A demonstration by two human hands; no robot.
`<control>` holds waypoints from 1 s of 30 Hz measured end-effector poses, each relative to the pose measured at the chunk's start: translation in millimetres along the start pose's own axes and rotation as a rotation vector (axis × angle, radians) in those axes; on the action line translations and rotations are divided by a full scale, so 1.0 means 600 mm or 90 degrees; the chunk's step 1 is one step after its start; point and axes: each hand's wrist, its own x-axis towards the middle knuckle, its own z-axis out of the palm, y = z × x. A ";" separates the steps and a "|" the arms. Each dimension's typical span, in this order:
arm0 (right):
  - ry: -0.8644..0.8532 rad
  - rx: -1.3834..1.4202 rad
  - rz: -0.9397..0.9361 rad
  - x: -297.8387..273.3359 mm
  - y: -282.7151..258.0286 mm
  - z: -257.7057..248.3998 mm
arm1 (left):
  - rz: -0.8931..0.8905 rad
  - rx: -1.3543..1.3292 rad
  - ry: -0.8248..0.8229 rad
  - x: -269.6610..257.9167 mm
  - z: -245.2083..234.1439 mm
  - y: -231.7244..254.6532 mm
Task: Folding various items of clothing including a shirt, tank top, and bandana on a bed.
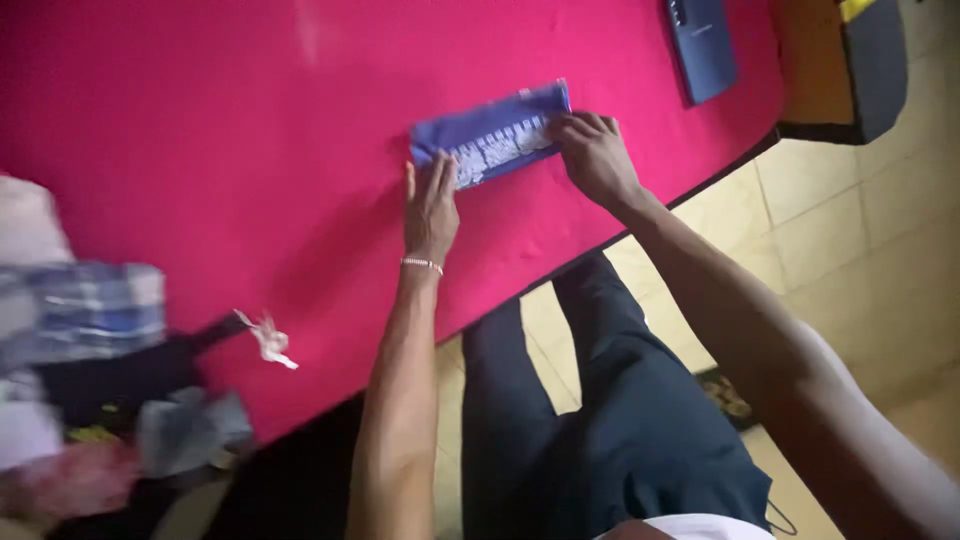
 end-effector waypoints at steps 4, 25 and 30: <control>0.076 0.282 0.228 -0.029 -0.024 -0.103 | -0.006 -0.266 -0.025 0.009 -0.129 0.003; 0.700 0.797 0.594 -0.677 -0.017 -0.443 | -0.061 -0.557 0.093 -0.004 -0.361 0.760; 0.755 0.643 0.640 -0.833 0.004 -0.548 | 0.062 -0.486 -0.038 -0.040 -0.382 1.030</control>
